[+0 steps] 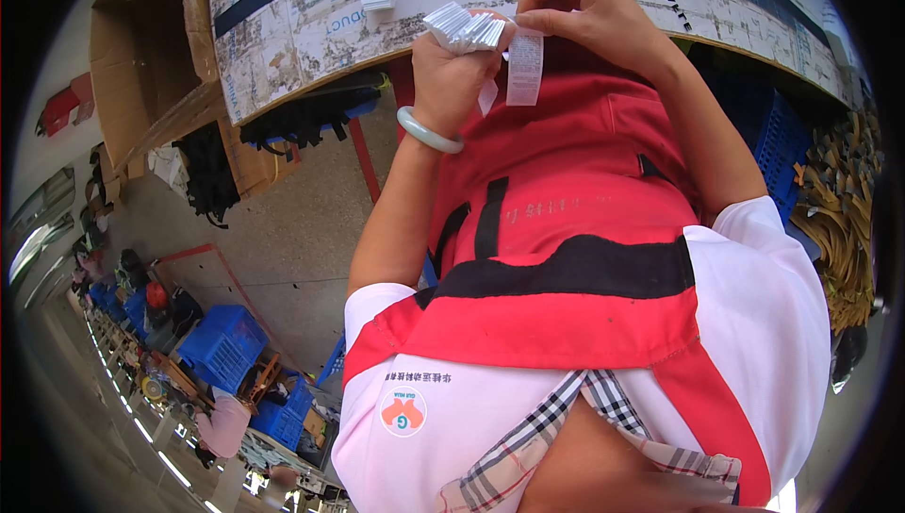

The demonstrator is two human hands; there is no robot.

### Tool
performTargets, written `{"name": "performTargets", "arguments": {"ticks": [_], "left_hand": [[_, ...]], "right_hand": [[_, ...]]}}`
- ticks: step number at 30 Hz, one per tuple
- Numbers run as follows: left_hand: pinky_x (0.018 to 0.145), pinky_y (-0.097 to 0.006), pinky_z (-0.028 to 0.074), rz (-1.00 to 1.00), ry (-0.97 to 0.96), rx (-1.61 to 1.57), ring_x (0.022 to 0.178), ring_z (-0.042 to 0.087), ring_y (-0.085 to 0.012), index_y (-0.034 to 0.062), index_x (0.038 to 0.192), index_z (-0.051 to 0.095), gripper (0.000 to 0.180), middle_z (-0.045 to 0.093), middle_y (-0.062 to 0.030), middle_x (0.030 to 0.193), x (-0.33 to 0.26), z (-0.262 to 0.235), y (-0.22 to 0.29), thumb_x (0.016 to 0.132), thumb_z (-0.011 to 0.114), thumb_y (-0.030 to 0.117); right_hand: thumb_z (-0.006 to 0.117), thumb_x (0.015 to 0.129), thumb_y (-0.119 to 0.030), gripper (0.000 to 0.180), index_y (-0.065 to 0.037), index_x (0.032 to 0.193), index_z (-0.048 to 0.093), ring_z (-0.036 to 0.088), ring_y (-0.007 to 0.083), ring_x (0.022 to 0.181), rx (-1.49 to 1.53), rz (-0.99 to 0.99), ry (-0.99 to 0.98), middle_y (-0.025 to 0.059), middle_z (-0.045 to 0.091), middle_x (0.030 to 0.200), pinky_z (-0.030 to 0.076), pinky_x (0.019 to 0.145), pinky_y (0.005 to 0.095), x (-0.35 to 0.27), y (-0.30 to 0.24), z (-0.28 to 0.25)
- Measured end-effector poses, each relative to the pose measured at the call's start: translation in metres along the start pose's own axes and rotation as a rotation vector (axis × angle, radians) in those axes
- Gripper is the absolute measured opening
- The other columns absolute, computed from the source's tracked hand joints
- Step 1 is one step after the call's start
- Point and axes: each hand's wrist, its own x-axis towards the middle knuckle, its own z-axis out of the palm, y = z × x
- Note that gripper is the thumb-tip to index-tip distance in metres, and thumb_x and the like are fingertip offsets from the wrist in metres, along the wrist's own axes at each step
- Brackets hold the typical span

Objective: Separating individual adhesive product labels from a long continuous strip.

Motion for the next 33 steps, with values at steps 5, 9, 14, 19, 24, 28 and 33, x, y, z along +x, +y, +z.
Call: {"name": "performTargets", "arguments": {"ticks": [5,9,14,19,24,28,33], "left_hand": [[0.046,-0.025,0.04,-0.363,-0.067,-0.612,0.052,0.05,-0.0112,0.0012,0.097,0.063,0.022,0.062,-0.0042,0.072,-0.001,0.002,0.003,0.089,0.068,0.021],[0.062,-0.024,0.047,-0.366,-0.168,-0.682,0.072,0.058,-0.011,0.0013,0.102,0.062,0.045,0.064,-0.0054,0.085,0.0,0.006,-0.001,0.085,0.069,0.042],[0.065,-0.024,0.046,-0.41,-0.163,-0.538,0.074,0.057,-0.0108,0.0025,0.1,0.062,0.024,0.064,-0.0045,0.087,0.0,0.005,-0.001,0.085,0.073,0.018],[0.061,-0.026,0.05,-0.409,-0.091,-0.526,0.07,0.061,-0.0132,0.0007,0.097,0.062,0.015,0.064,-0.0052,0.081,0.002,0.006,-0.006,0.085,0.069,0.006],[0.062,-0.025,0.048,-0.424,-0.085,-0.363,0.071,0.061,-0.0149,-0.0001,0.1,0.062,0.017,0.063,-0.0069,0.082,0.004,0.006,0.0,0.085,0.068,0.005],[0.062,-0.027,0.051,-0.278,0.062,-0.163,0.071,0.063,-0.0146,-0.0015,0.101,0.066,0.024,0.065,-0.0056,0.081,0.003,0.008,-0.004,0.079,0.073,0.003],[0.073,-0.022,0.049,0.433,0.239,0.295,0.081,0.062,-0.0098,-0.0014,0.107,0.067,0.029,0.068,-0.0035,0.09,0.016,0.008,0.0,0.079,0.069,-0.005]], "right_hand": [[0.067,0.088,-0.012,0.01,-0.003,0.088,0.066,0.054,0.0052,0.073,0.363,0.272,-0.32,-0.0018,0.061,0.085,0.044,0.067,0.0184,-0.005,-0.021,-0.001],[0.067,0.088,-0.009,0.008,-0.002,0.09,0.067,0.053,0.0056,0.071,0.227,-0.105,0.049,-0.0012,0.058,0.084,0.044,0.065,0.0201,0.004,-0.002,0.02],[0.066,0.09,-0.013,0.012,-0.004,0.096,0.068,0.056,0.0072,0.077,0.012,-0.164,0.156,-0.0003,0.06,0.088,0.046,0.071,0.0208,0.005,0.02,0.026],[0.065,0.091,-0.017,0.017,-0.007,0.104,0.069,0.057,0.0094,0.081,-0.252,-0.18,0.258,0.0017,0.06,0.094,0.046,0.071,0.023,0.03,0.037,-0.002],[0.071,0.081,-0.012,0.011,-0.005,0.09,0.071,0.061,0.0275,0.081,-0.646,-0.323,0.518,0.0116,0.06,0.09,0.049,0.069,0.0341,0.047,0.045,-0.015],[0.072,0.08,-0.013,0.012,-0.007,0.089,0.072,0.059,0.028,0.081,-0.374,-0.253,0.462,0.0118,0.06,0.089,0.049,0.07,0.0361,0.04,0.053,-0.013],[0.066,0.089,-0.016,0.017,-0.006,0.103,0.07,0.056,0.0108,0.083,-0.31,-0.178,0.326,0.0022,0.06,0.099,0.046,0.073,0.0243,0.016,0.025,0.001]]}}
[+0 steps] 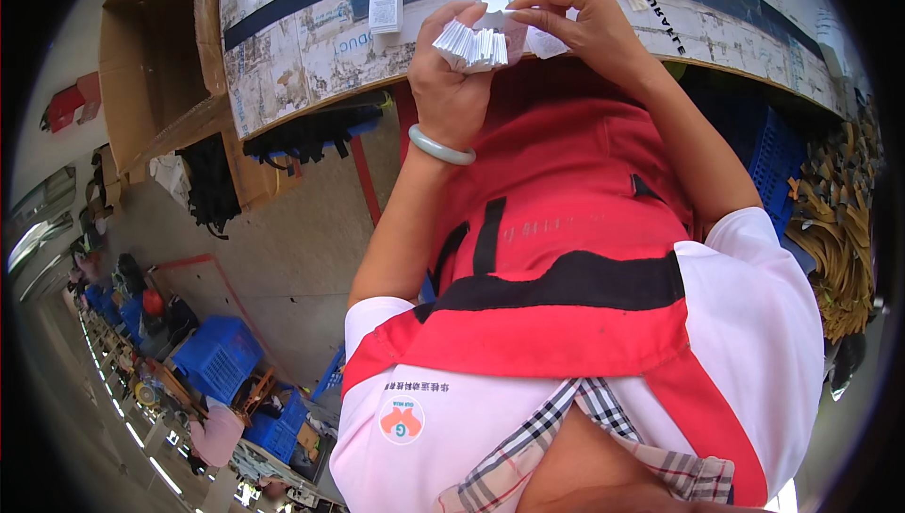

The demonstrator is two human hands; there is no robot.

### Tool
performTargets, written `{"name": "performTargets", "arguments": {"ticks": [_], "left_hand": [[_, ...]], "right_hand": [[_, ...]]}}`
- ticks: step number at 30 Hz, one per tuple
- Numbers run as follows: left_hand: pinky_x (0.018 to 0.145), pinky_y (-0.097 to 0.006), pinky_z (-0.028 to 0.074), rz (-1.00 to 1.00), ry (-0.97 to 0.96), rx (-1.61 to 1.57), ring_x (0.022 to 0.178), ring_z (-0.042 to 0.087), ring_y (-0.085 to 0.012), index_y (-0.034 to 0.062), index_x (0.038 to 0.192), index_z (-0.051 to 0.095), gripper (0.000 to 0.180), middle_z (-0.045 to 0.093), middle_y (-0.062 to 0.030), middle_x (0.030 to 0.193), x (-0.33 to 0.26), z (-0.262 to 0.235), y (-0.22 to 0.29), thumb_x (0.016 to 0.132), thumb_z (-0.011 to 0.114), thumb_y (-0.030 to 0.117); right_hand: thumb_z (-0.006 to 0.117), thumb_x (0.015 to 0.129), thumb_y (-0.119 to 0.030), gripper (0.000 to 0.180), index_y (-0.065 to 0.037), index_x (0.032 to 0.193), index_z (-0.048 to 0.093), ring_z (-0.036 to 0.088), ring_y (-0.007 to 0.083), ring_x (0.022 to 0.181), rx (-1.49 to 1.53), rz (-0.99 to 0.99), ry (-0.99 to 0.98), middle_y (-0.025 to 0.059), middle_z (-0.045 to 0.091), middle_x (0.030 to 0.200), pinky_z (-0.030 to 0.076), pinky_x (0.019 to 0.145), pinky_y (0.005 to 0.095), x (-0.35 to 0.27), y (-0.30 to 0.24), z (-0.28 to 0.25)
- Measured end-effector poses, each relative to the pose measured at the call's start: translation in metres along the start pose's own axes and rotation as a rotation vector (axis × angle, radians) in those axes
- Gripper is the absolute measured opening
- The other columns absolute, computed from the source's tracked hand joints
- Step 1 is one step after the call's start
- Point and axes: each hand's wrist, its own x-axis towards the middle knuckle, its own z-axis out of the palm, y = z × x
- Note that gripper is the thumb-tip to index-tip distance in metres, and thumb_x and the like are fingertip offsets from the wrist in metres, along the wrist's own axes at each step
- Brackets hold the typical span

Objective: Separating individual adhesive product labels from a long continuous strip.

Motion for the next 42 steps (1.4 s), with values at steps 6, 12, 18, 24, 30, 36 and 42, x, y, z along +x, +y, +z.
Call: {"name": "performTargets", "arguments": {"ticks": [6,12,18,24,30,36,42], "left_hand": [[0.066,-0.024,0.051,-0.194,-0.165,-0.081,0.074,0.063,-0.0112,-0.0019,0.104,0.068,0.03,0.068,-0.0053,0.086,-0.002,-0.008,0.009,0.076,0.063,-0.011],[0.059,-0.022,0.05,-0.417,-0.173,-0.242,0.068,0.062,-0.0102,-0.0022,0.102,0.068,0.03,0.067,-0.0055,0.082,-0.006,-0.011,0.008,0.074,0.062,-0.011],[0.063,-0.023,0.05,-0.323,-0.135,-0.26,0.075,0.062,-0.0083,-0.0012,0.099,0.069,0.028,0.068,-0.0031,0.084,-0.009,-0.01,0.008,0.073,0.066,-0.01],[0.059,-0.022,0.049,-0.387,-0.136,-0.315,0.071,0.061,-0.0077,-0.0017,0.098,0.069,0.027,0.067,-0.0037,0.082,-0.01,-0.01,0.011,0.073,0.064,-0.011],[0.058,-0.022,0.051,-0.346,-0.165,-0.313,0.066,0.062,-0.0092,-0.0015,0.1,0.068,0.022,0.067,-0.0049,0.078,-0.01,-0.011,0.009,0.079,0.067,-0.006],[0.054,-0.021,0.047,-0.349,-0.129,-0.35,0.061,0.058,-0.0076,-0.0008,0.098,0.069,0.018,0.064,-0.0035,0.073,-0.013,-0.007,0.007,0.08,0.067,-0.004],[0.051,-0.023,0.042,-0.747,-0.165,-0.696,0.058,0.054,-0.0087,0.0012,0.096,0.066,0.014,0.063,-0.0032,0.074,-0.015,-0.01,-0.002,0.083,0.071,0.006]], "right_hand": [[0.066,0.089,-0.016,0.016,-0.003,0.099,0.069,0.059,0.0125,0.074,0.252,0.084,-0.005,0.0042,0.064,0.086,0.048,0.069,0.0252,-0.01,-0.021,0.002],[0.066,0.089,-0.014,0.017,-0.002,0.101,0.067,0.061,0.0104,0.076,0.15,-0.097,-0.037,0.0043,0.064,0.086,0.051,0.068,0.0249,-0.015,-0.01,0.004],[0.065,0.09,-0.014,0.019,0.001,0.102,0.066,0.063,0.0112,0.084,0.367,0.071,-0.102,0.0058,0.066,0.092,0.055,0.077,0.0244,-0.017,-0.019,0.004],[0.064,0.091,-0.015,0.019,0.001,0.102,0.066,0.063,0.0108,0.084,0.335,0.096,-0.134,0.0054,0.066,0.091,0.055,0.077,0.0244,-0.02,-0.02,0.0],[0.065,0.091,-0.016,0.019,0.001,0.1,0.066,0.062,0.0101,0.081,0.309,0.119,-0.154,0.0049,0.065,0.087,0.052,0.075,0.0231,-0.02,-0.015,0.002],[0.066,0.091,-0.018,0.021,0.002,0.098,0.066,0.06,0.0097,0.077,0.283,0.021,-0.135,0.0038,0.065,0.084,0.05,0.074,0.0235,-0.019,-0.018,0.002],[0.067,0.089,-0.017,0.017,0.001,0.09,0.067,0.059,0.0096,0.077,0.641,0.316,-0.622,0.0033,0.065,0.083,0.049,0.075,0.0232,-0.012,-0.022,-0.02]]}}
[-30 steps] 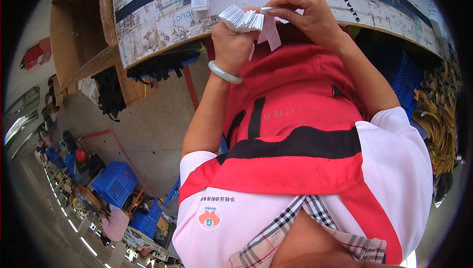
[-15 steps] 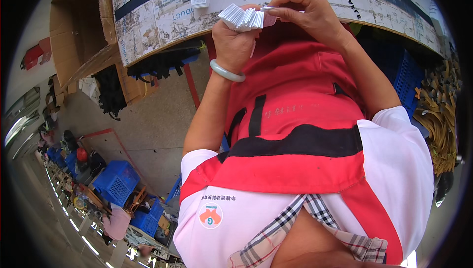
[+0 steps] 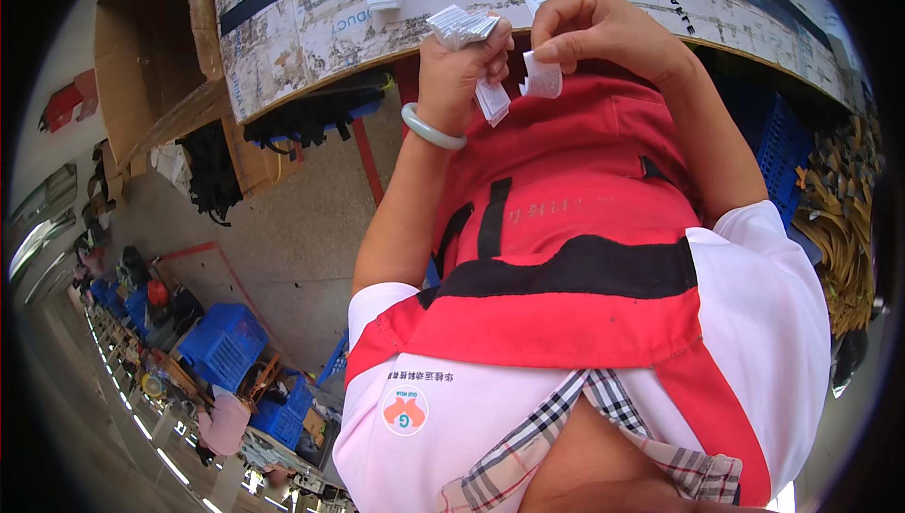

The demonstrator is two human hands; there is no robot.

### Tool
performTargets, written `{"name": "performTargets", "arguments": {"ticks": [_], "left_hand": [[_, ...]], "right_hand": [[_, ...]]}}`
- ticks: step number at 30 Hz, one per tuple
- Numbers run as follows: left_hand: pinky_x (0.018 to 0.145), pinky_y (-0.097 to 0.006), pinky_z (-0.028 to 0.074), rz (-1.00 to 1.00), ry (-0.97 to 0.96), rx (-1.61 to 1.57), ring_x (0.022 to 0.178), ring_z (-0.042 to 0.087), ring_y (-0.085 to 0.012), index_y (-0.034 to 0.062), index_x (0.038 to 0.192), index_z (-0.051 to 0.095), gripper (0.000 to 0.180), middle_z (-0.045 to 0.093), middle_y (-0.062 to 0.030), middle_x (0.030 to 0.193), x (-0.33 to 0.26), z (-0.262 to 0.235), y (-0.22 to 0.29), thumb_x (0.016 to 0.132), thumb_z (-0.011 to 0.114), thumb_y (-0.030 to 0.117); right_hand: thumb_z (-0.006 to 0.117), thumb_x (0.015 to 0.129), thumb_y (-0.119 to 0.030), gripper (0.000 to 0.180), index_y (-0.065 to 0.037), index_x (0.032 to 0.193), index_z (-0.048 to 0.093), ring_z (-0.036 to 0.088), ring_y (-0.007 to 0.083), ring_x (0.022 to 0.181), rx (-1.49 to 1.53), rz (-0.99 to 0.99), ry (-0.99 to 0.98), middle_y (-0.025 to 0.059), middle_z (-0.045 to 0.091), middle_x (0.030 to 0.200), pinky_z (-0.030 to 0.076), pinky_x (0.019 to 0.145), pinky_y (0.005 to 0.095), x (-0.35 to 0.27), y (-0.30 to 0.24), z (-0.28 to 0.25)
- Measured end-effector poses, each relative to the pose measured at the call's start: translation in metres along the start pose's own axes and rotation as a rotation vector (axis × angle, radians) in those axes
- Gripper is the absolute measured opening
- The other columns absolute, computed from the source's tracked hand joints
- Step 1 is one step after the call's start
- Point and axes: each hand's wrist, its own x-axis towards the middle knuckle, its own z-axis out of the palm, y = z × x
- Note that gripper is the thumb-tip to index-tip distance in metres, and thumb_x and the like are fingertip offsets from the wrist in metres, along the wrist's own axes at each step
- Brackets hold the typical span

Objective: Separating individual adhesive product labels from a long continuous strip.

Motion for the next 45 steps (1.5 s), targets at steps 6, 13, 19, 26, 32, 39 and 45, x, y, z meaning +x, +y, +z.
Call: {"name": "performTargets", "arguments": {"ticks": [6,13,19,26,32,39,45], "left_hand": [[0.057,-0.024,0.046,-0.19,-0.159,-0.235,0.068,0.057,-0.0093,0.0012,0.099,0.062,0.035,0.063,-0.0046,0.084,-0.002,0.007,0.002,0.085,0.072,0.032],[0.06,-0.028,0.051,-0.206,-0.171,-0.085,0.072,0.06,-0.0143,0.0034,0.105,0.061,0.022,0.061,-0.0047,0.086,0.001,-0.003,-0.008,0.088,0.068,0.016],[0.058,-0.028,0.051,-0.111,-0.048,-0.004,0.065,0.062,-0.0143,0.0003,0.095,0.065,0.016,0.065,-0.0056,0.078,0.003,0.007,-0.004,0.083,0.072,0.007],[0.06,-0.023,0.048,0.042,0.02,0.27,0.069,0.061,-0.0107,0.0001,0.104,0.065,0.024,0.067,-0.0061,0.086,0.005,0.002,-0.004,0.08,0.069,-0.002],[0.065,-0.019,0.049,0.503,0.109,0.493,0.08,0.062,-0.0068,0.0004,0.114,0.065,0.038,0.067,-0.0055,0.102,0.014,0.003,-0.004,0.077,0.066,-0.01],[0.078,-0.027,0.05,0.534,0.109,0.622,0.088,0.064,-0.0132,0.0003,0.103,0.067,0.028,0.067,-0.0075,0.096,0.022,0.005,-0.004,0.075,0.073,-0.002],[0.059,-0.019,0.046,0.426,0.142,0.635,0.069,0.058,-0.0042,0.0008,0.105,0.069,0.031,0.069,-0.0021,0.089,0.013,-0.001,-0.006,0.076,0.064,-0.01]], "right_hand": [[0.068,0.087,-0.011,0.008,-0.002,0.088,0.068,0.055,0.0067,0.079,-0.074,-0.321,0.305,-0.0004,0.06,0.087,0.044,0.071,0.0201,0.015,0.014,0.021],[0.069,0.088,-0.021,0.019,-0.005,0.099,0.07,0.057,0.0075,0.077,-0.27,-0.307,0.478,0.0005,0.063,0.083,0.046,0.067,0.0208,0.022,0.032,0.016],[0.073,0.078,-0.013,0.012,-0.007,0.089,0.072,0.059,0.0282,0.083,-0.841,-0.431,0.805,0.0118,0.06,0.09,0.048,0.072,0.0366,0.047,0.02,-0.031],[0.074,0.079,-0.013,0.013,-0.007,0.09,0.073,0.06,0.0258,0.085,-0.824,-0.473,0.775,0.0105,0.061,0.092,0.049,0.074,0.0346,0.044,0.042,-0.034],[0.073,0.083,-0.014,0.013,-0.006,0.092,0.072,0.062,0.0222,0.081,-0.668,-0.466,0.679,0.0094,0.063,0.091,0.05,0.072,0.0301,0.036,0.032,-0.011],[0.072,0.083,-0.015,0.011,-0.007,0.091,0.073,0.062,0.0262,0.081,-0.872,-0.742,0.711,0.0113,0.064,0.091,0.05,0.07,0.0339,0.038,0.052,-0.025],[0.071,0.082,-0.009,0.01,-0.004,0.091,0.072,0.063,0.0232,0.082,-0.832,-0.458,0.815,0.0101,0.065,0.089,0.05,0.069,0.0314,0.03,0.03,-0.013]]}}
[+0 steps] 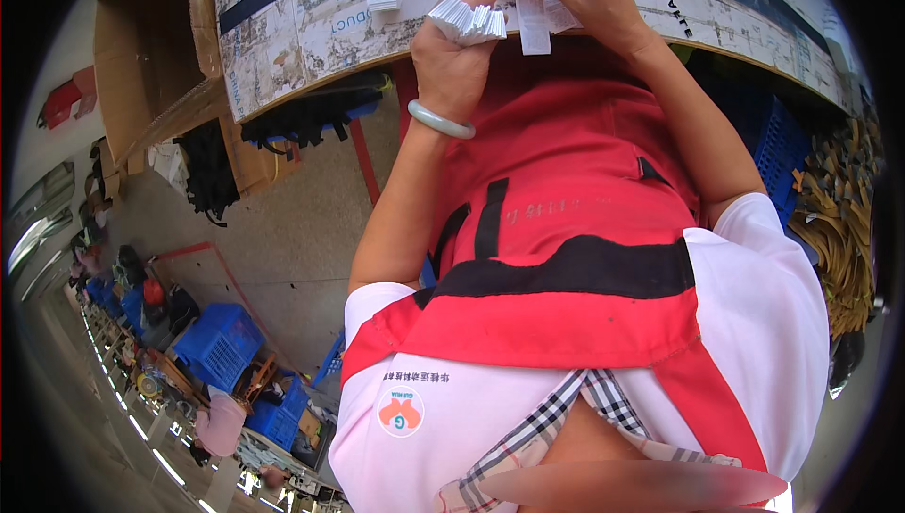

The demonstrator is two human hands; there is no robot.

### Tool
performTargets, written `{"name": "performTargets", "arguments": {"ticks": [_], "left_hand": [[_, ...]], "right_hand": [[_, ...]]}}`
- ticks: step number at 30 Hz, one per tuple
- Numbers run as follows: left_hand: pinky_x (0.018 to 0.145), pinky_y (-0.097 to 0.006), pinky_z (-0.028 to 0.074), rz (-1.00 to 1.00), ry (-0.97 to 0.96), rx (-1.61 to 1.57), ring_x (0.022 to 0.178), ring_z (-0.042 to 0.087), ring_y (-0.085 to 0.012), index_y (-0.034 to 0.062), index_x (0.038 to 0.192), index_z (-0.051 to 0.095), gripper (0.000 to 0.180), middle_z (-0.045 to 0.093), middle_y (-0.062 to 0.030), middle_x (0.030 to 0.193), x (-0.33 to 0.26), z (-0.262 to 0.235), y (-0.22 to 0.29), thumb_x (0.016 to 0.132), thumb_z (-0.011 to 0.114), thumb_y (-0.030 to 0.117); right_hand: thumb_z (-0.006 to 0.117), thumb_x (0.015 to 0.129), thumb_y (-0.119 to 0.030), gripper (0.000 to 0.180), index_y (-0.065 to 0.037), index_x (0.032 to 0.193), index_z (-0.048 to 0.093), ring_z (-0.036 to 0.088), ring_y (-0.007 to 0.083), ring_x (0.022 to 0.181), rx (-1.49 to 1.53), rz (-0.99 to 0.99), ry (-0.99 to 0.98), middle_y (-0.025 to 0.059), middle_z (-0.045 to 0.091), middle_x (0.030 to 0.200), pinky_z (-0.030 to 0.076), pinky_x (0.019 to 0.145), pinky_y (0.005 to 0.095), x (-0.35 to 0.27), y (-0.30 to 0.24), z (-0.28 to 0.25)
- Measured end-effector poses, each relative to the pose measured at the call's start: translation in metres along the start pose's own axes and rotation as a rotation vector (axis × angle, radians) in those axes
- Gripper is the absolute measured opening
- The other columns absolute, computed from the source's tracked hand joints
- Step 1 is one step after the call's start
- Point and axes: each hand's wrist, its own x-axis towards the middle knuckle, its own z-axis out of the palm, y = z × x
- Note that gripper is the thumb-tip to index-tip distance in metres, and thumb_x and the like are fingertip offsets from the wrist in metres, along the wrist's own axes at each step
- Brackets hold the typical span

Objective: Separating individual adhesive product labels from a long continuous strip.

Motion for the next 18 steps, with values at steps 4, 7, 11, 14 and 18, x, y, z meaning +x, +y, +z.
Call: {"name": "performTargets", "arguments": {"ticks": [4,7,11,14,18], "left_hand": [[0.075,-0.025,0.05,-0.062,0.007,-0.061,0.083,0.064,-0.0115,0.0006,0.098,0.069,0.022,0.07,-0.0063,0.09,0.0,-0.001,-0.001,0.077,0.073,-0.001],[0.075,-0.025,0.05,-0.085,0.003,-0.025,0.083,0.064,-0.0116,0.0006,0.098,0.069,0.022,0.07,-0.0062,0.089,0.001,-0.001,-0.001,0.077,0.072,-0.001],[0.075,-0.025,0.05,-0.044,-0.005,-0.043,0.083,0.064,-0.0117,0.0005,0.098,0.069,0.022,0.07,-0.006,0.089,0.001,0.001,-0.001,0.077,0.072,-0.001],[0.075,-0.026,0.05,-0.079,-0.008,-0.058,0.083,0.064,-0.0123,0.0003,0.099,0.069,0.022,0.07,-0.0063,0.089,0.0,0.001,0.001,0.076,0.072,-0.001],[0.069,-0.023,0.049,0.075,0.032,0.007,0.078,0.063,-0.01,0.0005,0.103,0.068,0.027,0.069,-0.0042,0.088,0.005,0.002,0.001,0.077,0.069,-0.005]], "right_hand": [[0.072,0.081,-0.004,0.012,-0.003,0.093,0.072,0.063,0.02,0.078,0.038,-0.008,0.259,0.0101,0.065,0.09,0.05,0.066,0.0274,0.008,-0.003,-0.012],[0.072,0.081,-0.006,0.013,-0.004,0.094,0.072,0.062,0.0207,0.075,0.006,-0.056,0.298,0.0102,0.064,0.09,0.05,0.065,0.0279,0.008,0.005,-0.01],[0.072,0.082,-0.011,0.014,-0.003,0.094,0.073,0.063,0.0194,0.075,-0.021,0.018,0.023,0.0089,0.064,0.088,0.05,0.066,0.0273,-0.001,0.024,-0.001],[0.071,0.083,-0.01,0.013,-0.002,0.093,0.073,0.062,0.0178,0.074,0.162,0.176,0.114,0.0083,0.065,0.088,0.05,0.066,0.0273,-0.001,0.019,-0.002],[0.07,0.085,-0.011,0.011,-0.002,0.092,0.072,0.061,0.0169,0.074,0.137,0.178,0.081,0.0084,0.065,0.087,0.049,0.066,0.0273,0.008,-0.006,-0.016]]}}
